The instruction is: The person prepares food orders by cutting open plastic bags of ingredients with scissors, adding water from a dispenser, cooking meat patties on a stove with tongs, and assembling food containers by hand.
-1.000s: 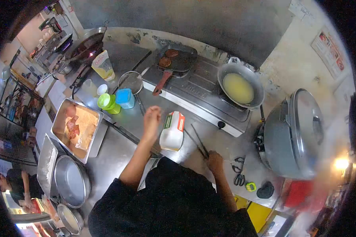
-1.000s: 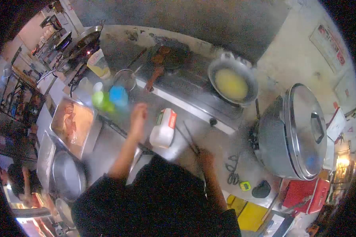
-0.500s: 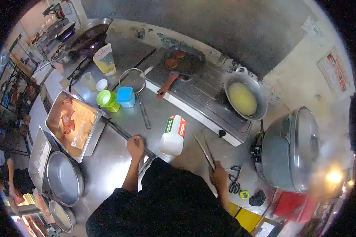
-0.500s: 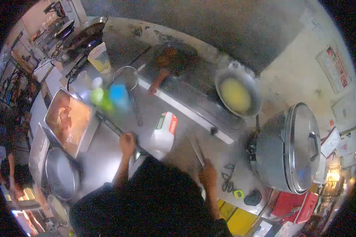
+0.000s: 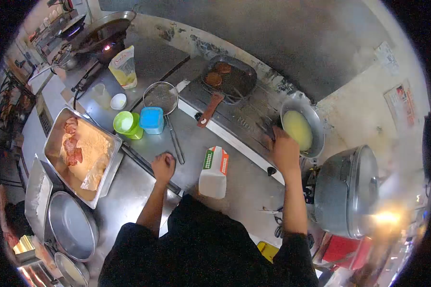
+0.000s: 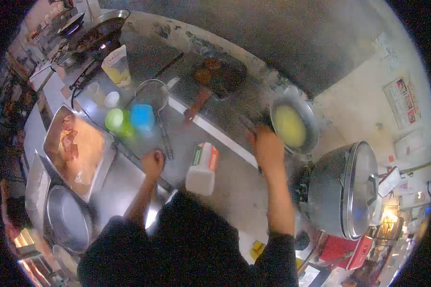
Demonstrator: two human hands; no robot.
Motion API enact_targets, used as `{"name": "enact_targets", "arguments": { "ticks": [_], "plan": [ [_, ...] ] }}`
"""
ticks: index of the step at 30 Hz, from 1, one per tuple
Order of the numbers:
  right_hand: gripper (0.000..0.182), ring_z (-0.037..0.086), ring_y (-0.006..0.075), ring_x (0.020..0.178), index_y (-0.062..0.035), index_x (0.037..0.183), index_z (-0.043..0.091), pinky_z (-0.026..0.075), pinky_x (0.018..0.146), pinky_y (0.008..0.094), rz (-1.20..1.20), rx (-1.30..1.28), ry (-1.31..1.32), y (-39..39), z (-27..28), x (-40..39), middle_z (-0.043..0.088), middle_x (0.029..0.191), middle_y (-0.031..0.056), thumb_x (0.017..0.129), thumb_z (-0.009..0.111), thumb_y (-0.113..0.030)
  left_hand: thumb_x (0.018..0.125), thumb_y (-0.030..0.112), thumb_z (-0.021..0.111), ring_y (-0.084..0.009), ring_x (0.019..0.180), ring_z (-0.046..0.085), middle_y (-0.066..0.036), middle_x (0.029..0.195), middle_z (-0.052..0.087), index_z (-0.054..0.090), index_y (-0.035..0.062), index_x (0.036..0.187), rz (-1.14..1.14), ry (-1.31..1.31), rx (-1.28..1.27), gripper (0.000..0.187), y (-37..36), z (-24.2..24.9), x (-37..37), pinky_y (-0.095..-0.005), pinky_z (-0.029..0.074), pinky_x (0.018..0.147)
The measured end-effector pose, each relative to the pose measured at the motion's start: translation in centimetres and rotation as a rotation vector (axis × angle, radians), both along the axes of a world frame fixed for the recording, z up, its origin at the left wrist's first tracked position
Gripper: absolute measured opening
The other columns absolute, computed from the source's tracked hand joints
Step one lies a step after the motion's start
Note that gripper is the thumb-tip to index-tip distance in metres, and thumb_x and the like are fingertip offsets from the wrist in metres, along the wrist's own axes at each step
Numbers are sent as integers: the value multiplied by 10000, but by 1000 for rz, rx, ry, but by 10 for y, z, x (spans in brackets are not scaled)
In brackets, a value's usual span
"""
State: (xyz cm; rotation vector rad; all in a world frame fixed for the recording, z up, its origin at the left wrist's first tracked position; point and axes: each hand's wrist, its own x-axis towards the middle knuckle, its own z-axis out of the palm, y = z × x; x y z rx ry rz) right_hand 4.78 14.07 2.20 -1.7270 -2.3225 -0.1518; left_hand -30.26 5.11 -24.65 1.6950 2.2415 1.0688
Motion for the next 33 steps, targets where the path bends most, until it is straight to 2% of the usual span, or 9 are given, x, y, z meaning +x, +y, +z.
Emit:
{"name": "enact_targets", "arguments": {
  "ticks": [2,4,11,15,18,21,24,31,33],
  "plan": [
    [370,624,367,853,-30,1122,581,493,711,451,-32,-31,-100,36,9,-23,645,933,190,867,591,-297,749,213,634,-280,733,570,-31,652,574,608,145,824,44,-156,-22,104,15,-5,1,-436,397,646],
    [376,625,364,870,-39,1134,578,496,721,451,-7,-15,-153,76,1,-34,644,952,186,869,588,-305,747,230,634,-290,749,566,-49,684,586,604,145,817,202,81,-117,115,24,1,5,-437,390,684],
    [385,634,373,869,-73,1156,565,509,728,461,171,-129,-362,154,-11,-41,619,1071,184,873,571,-333,734,262,666,-293,814,544,-44,728,583,594,135,839,155,113,-2,180,24,-2,3,-454,370,786],
    [354,634,389,847,-53,1119,563,502,730,477,167,-149,-424,165,-15,-57,633,999,210,877,566,-311,726,265,681,-302,863,532,-53,847,599,589,135,891,104,64,-145,229,27,-7,-1,-447,366,827],
    [324,628,412,831,-26,1073,566,492,730,494,117,-186,-343,170,-29,-60,639,904,242,901,528,-297,736,284,674,-311,933,515,-59,897,598,589,132,906,46,9,-357,244,27,-3,-5,-463,348,860],
    [318,617,436,814,-3,1027,566,482,726,504,92,-226,-390,174,-36,-59,634,840,264,932,475,-292,744,314,667,-319,978,499,-56,915,603,587,129,922,120,-63,-255,269,25,-21,2,-484,328,890],
    [351,601,457,821,13,1015,560,475,717,507,90,-317,-295,177,-40,-49,618,864,293,953,436,-309,749,338,660,-323,994,503,-60,935,615,596,127,945,81,-117,-272,295,27,15,-6,-493,320,910],
    [362,535,433,741,7,914,527,428,666,430,206,-336,85,191,-54,-24,557,779,248,976,423,-334,768,350,638,-314,1020,506,-70,932,624,596,119,972,91,-150,-393,311,25,-63,4,-493,312,931],
    [351,511,417,707,1,893,513,415,650,420,213,-336,88,194,-59,-22,533,753,234,981,421,-326,773,330,633,-312,1034,502,-84,944,625,588,117,989,143,82,-117,307,23,-61,7,-505,304,935]
  ]
}}
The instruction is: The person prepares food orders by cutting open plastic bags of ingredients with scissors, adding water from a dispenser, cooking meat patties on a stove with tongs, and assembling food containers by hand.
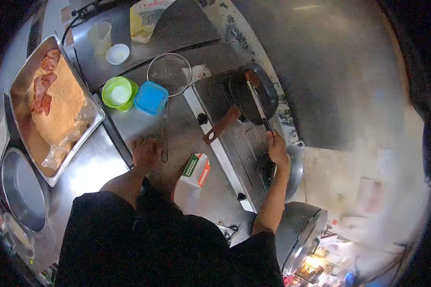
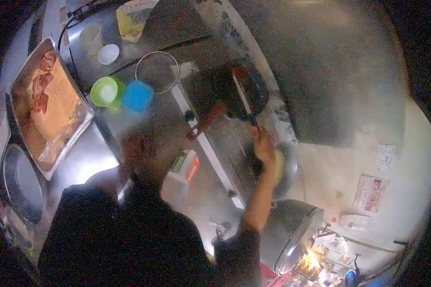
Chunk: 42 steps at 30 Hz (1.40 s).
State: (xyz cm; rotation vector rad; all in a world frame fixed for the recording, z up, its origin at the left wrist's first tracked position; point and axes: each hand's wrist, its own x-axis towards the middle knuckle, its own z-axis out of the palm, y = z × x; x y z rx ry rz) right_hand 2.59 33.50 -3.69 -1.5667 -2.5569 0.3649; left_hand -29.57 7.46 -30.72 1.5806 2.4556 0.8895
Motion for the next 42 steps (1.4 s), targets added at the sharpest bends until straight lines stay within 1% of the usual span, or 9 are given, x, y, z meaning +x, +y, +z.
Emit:
{"name": "enact_targets", "arguments": {
  "ticks": [3,9,15,21,24,26,34,37,42],
  "plan": [
    [339,473,401,652,5,869,493,402,622,419,23,-13,41,-1,-3,2,506,716,225,987,415,-303,781,323,618,-313,1054,494,-102,958,628,593,115,1021,-55,-194,-304,318,7,67,-13,-510,298,957],
    [304,559,468,803,7,939,528,430,681,483,-38,5,-158,-23,28,-25,594,831,262,973,443,-283,812,379,588,-343,1145,457,-119,1064,600,592,107,1062,-85,-122,-413,370,8,61,-13,-524,288,993],
    [399,572,480,864,15,1024,544,437,731,525,-138,37,-173,-29,49,-48,606,873,294,957,438,-363,826,400,573,-371,1182,437,-134,1131,577,583,84,1063,-49,-94,-331,395,5,69,-7,-537,281,1001],
    [430,606,443,839,-96,1232,534,464,731,535,-163,140,-318,-20,17,-69,633,882,264,940,447,-398,805,400,597,-347,1074,494,-106,1068,579,565,122,1080,-68,-15,-217,393,2,30,-7,-528,309,958],
    [435,612,433,833,-169,1318,493,473,711,533,-220,130,-305,-34,28,-86,637,859,256,939,450,-379,802,392,599,-340,1010,505,-90,1049,582,572,135,1076,-91,-136,-359,376,7,73,-14,-513,330,916],
    [439,617,427,830,-210,1346,472,483,707,525,-247,132,-292,-38,33,-88,647,851,240,937,455,-368,801,394,599,-336,997,508,-89,1014,590,573,132,1054,-106,-51,-262,365,2,20,-12,-508,333,908],
    [415,633,396,836,-204,1336,482,501,723,503,-210,138,-415,-27,9,-81,653,903,221,947,425,-339,775,368,633,-300,989,514,-62,876,613,583,130,982,-129,-56,-363,319,8,65,-8,-480,328,907],
    [419,636,388,848,-172,1338,473,507,728,501,-236,84,-447,-31,16,-96,651,915,220,951,415,-321,769,356,646,-291,992,516,-48,901,618,597,125,999,9,11,-193,330,5,42,-5,-471,334,902],
    [446,641,374,860,-136,1355,442,512,726,505,-186,90,-404,-29,-5,-85,651,884,214,952,417,-324,769,385,643,-278,1020,505,-51,970,612,583,130,1044,5,-52,-304,380,8,69,-5,-467,344,889]
  ]
}}
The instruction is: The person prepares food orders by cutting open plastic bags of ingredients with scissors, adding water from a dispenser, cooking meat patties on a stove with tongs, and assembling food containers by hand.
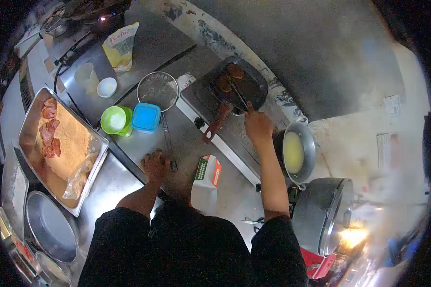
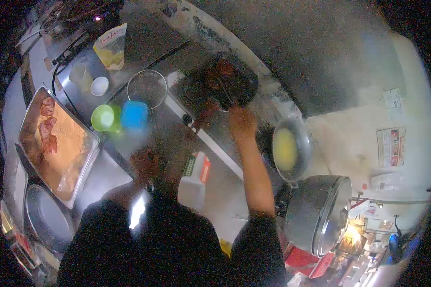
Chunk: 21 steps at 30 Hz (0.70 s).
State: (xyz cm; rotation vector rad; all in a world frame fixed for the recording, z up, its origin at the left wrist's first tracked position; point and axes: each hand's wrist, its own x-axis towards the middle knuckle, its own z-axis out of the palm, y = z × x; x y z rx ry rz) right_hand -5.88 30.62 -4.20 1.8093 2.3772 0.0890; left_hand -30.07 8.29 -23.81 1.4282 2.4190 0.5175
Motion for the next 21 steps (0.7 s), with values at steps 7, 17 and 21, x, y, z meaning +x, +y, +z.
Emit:
{"name": "enact_targets", "arguments": {
  "ticks": [7,17,21],
  "plan": [
    [484,642,373,814,-117,1345,443,513,692,492,4,93,-50,-6,24,-2,648,856,212,933,461,-372,775,372,626,-292,986,507,-50,1004,596,582,139,1021,-100,18,70,342,0,-11,-5,-459,352,865],
    [441,642,358,821,-67,1240,521,506,700,457,16,140,-99,-33,70,16,656,874,183,888,557,-330,789,386,628,-326,1055,498,-80,1018,609,583,114,1060,-45,47,112,387,-7,-33,-4,-483,319,929],
    [430,641,351,841,-66,1230,527,507,718,449,-2,47,-194,-25,59,21,654,893,184,881,565,-314,785,393,638,-338,1092,488,-88,1005,616,584,118,1049,-31,18,90,386,-6,-27,0,-486,310,954]
  ]
}}
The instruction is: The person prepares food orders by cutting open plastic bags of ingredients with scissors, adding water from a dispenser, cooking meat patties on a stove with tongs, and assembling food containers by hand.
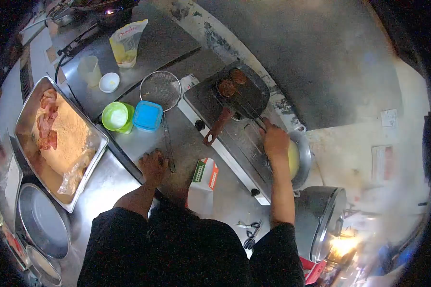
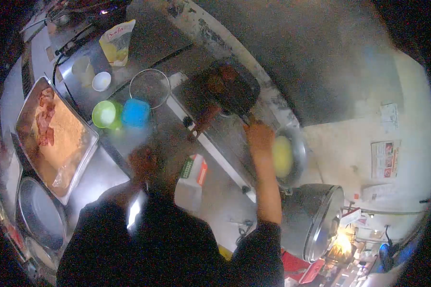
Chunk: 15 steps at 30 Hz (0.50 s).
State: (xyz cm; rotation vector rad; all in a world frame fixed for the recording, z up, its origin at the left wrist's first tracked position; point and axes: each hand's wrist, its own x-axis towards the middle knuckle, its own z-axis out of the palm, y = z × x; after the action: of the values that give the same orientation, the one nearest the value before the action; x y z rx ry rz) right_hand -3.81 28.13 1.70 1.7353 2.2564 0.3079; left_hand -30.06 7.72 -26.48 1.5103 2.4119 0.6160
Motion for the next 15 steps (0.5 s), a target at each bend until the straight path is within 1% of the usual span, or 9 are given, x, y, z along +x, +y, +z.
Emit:
{"name": "enact_targets", "arguments": {
  "ticks": [1,3,6,9,10,12,14,15],
  "plan": [
    [423,643,348,841,-71,1225,531,508,719,449,41,18,16,-2,2,-2,653,900,183,878,567,-311,785,393,638,-338,1092,488,-88,1005,616,584,118,1049,7,-1,3,386,0,5,1,-486,310,954],
    [416,644,345,841,-76,1220,534,510,721,449,89,36,35,-8,4,-1,653,907,182,875,569,-307,783,387,642,-310,1047,494,-77,994,615,580,126,1035,11,76,29,367,-1,12,0,-476,325,911],
    [410,645,343,845,-93,1220,534,511,726,451,66,-3,6,-9,4,1,652,914,180,879,558,-319,788,385,639,-292,1047,490,-63,988,615,576,138,1028,-23,61,33,351,-1,11,-1,-473,324,918],
    [407,646,344,847,-101,1219,537,507,735,453,65,55,53,-7,-11,1,651,928,181,883,547,-331,781,374,641,-288,1047,492,-50,984,616,576,146,1039,-8,94,2,351,-1,5,3,-470,327,925],
    [402,647,343,847,-104,1216,539,507,740,451,51,51,0,0,-19,-1,653,924,182,889,539,-336,781,374,641,-288,1047,492,-50,984,616,576,146,1039,-20,92,5,351,-1,0,2,-470,327,925],
    [397,648,342,846,-106,1214,542,507,745,448,34,56,-56,6,-22,-3,656,920,183,895,531,-341,776,370,644,-286,1044,496,-53,989,616,578,151,1051,-73,-54,39,357,2,-10,-5,-468,322,942],
    [355,636,373,848,-101,1154,580,495,760,467,55,-21,76,9,-20,-7,655,908,196,910,518,-352,777,370,645,-289,1044,497,-60,993,615,578,152,1057,-39,-17,8,362,3,-2,-3,-467,325,943],
    [355,636,373,848,-101,1154,580,495,760,467,59,-19,76,11,-22,-6,655,908,196,910,518,-352,777,370,646,-292,1044,498,-67,997,613,579,152,1064,-5,20,-28,366,3,3,-2,-466,328,943]
  ]
}}
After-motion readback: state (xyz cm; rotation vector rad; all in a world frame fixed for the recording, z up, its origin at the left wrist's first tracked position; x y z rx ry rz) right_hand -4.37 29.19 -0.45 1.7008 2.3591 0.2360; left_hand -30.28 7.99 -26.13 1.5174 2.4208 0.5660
